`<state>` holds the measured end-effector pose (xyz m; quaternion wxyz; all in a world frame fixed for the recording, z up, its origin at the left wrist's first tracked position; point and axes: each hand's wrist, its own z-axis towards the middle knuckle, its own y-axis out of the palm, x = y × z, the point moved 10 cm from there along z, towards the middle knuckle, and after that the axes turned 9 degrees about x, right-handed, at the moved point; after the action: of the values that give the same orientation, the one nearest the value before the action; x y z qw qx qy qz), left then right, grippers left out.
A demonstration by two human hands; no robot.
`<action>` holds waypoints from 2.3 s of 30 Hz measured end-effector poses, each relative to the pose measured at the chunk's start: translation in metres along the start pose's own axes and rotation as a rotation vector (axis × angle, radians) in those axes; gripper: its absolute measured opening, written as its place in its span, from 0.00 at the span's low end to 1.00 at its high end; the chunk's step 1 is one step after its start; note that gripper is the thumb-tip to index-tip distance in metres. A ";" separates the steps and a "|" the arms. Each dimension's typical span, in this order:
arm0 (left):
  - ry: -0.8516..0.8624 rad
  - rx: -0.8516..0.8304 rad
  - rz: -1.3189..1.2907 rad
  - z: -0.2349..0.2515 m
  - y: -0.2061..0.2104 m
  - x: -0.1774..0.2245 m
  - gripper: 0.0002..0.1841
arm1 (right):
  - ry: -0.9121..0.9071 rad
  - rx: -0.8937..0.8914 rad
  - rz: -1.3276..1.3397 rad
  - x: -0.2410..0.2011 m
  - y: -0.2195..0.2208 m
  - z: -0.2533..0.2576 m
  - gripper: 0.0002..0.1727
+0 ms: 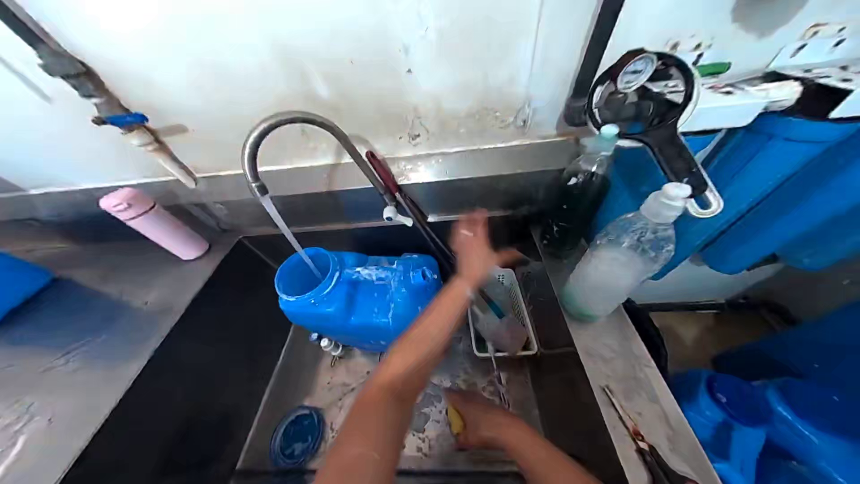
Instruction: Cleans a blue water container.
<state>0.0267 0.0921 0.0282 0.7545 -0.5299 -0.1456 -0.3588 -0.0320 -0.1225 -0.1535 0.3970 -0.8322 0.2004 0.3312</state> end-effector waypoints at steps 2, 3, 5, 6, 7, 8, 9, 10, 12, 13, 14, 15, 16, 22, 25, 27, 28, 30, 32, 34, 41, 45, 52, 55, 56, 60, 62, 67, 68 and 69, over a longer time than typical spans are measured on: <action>-0.172 0.191 0.278 0.055 -0.070 -0.091 0.61 | -0.013 0.003 -0.023 0.000 -0.003 0.004 0.57; -0.229 0.158 0.383 0.073 -0.094 -0.125 0.64 | -0.037 0.001 -0.006 -0.001 -0.002 0.005 0.57; -0.178 -0.037 0.513 0.087 -0.118 -0.153 0.61 | -0.128 0.053 0.104 -0.007 -0.008 0.004 0.52; -0.129 -0.142 0.509 0.085 -0.131 -0.157 0.57 | -0.176 0.106 0.179 -0.011 -0.019 0.000 0.50; -0.127 -0.246 0.484 0.077 -0.148 -0.167 0.55 | -0.227 0.188 0.254 -0.017 -0.036 -0.007 0.49; -0.160 -0.358 0.471 0.063 -0.169 -0.184 0.55 | -0.273 0.284 0.320 -0.024 -0.059 -0.017 0.50; -0.203 -0.467 0.482 0.043 -0.189 -0.205 0.59 | -0.322 0.388 0.365 -0.033 -0.088 -0.029 0.51; -0.249 -0.547 0.515 0.020 -0.207 -0.226 0.66 | -0.377 0.495 0.385 -0.044 -0.120 -0.040 0.52; -0.262 -0.641 0.620 -0.021 -0.225 -0.244 0.78 | -0.435 0.716 0.339 -0.067 -0.185 -0.056 0.56; -0.233 -0.638 0.659 -0.036 -0.228 -0.240 0.79 | -0.409 0.795 0.306 -0.075 -0.213 -0.059 0.56; -0.201 -0.627 0.693 -0.048 -0.229 -0.229 0.78 | -0.372 0.847 0.260 -0.084 -0.236 -0.055 0.55; -0.189 -0.625 0.721 -0.059 -0.229 -0.215 0.77 | -0.334 0.884 0.212 -0.094 -0.251 -0.045 0.52; -0.191 -0.642 0.745 -0.067 -0.228 -0.203 0.75 | -0.294 0.926 0.163 -0.105 -0.255 -0.026 0.47; -0.037 -0.600 0.555 -0.092 -0.225 -0.225 0.52 | -0.235 0.950 -0.328 -0.257 -0.086 0.112 0.19; -0.025 -0.665 0.501 -0.120 -0.228 -0.219 0.60 | -0.077 0.874 -0.354 -0.213 -0.113 0.085 0.19; -0.060 -0.640 0.419 -0.123 -0.226 -0.213 0.63 | 0.107 1.001 -0.333 -0.176 -0.150 0.068 0.21; -0.071 -0.616 0.394 -0.122 -0.224 -0.213 0.63 | 0.124 1.051 -0.351 -0.181 -0.144 0.072 0.21; -0.047 -0.586 0.396 -0.118 -0.224 -0.216 0.64 | -0.038 1.059 -0.389 -0.227 -0.099 0.094 0.20; -0.054 -0.607 0.414 -0.119 -0.227 -0.219 0.67 | -0.153 0.972 -0.394 -0.254 -0.083 0.104 0.19; -0.089 -0.648 0.402 -0.132 -0.230 -0.220 0.69 | -0.004 0.972 -0.371 -0.213 -0.120 0.089 0.19; -0.094 -0.647 0.359 -0.134 -0.229 -0.216 0.67 | -0.250 1.335 -0.095 -0.208 -0.030 0.061 0.23; -0.051 -0.648 0.337 -0.132 -0.235 -0.217 0.63 | -0.252 0.995 -0.336 -0.164 -0.005 0.041 0.21; -0.106 -0.544 0.369 -0.129 -0.233 -0.223 0.61 | -0.095 0.851 -0.516 -0.196 -0.103 0.184 0.35; -0.075 -0.563 0.390 -0.132 -0.229 -0.219 0.61 | -0.322 0.891 -0.526 -0.162 -0.038 0.086 0.34; -0.053 -0.582 0.400 -0.131 -0.228 -0.218 0.61 | -0.400 0.895 -0.525 -0.153 -0.017 0.056 0.35; 0.044 -0.680 0.410 -0.137 -0.229 -0.216 0.66 | -0.268 0.667 -0.491 -0.173 -0.045 0.095 0.27; 0.062 -0.696 0.435 -0.142 -0.233 -0.219 0.68 | -0.165 0.627 -0.447 -0.197 -0.084 0.160 0.22; 0.028 -0.578 0.433 -0.147 -0.241 -0.223 0.66 | -0.271 0.784 -0.222 -0.164 -0.027 0.082 0.19; 0.003 -0.561 0.419 -0.144 -0.241 -0.221 0.65 | -0.319 0.799 -0.191 -0.149 -0.004 0.048 0.16; -0.033 -0.527 0.387 -0.142 -0.239 -0.218 0.63 | -0.303 0.709 -0.136 -0.135 0.014 0.028 0.13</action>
<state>-0.3151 0.0051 0.0079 0.6431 -0.7305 0.0436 -0.2256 -0.1460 -0.0996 -0.0776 0.7061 -0.5965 0.1857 0.3333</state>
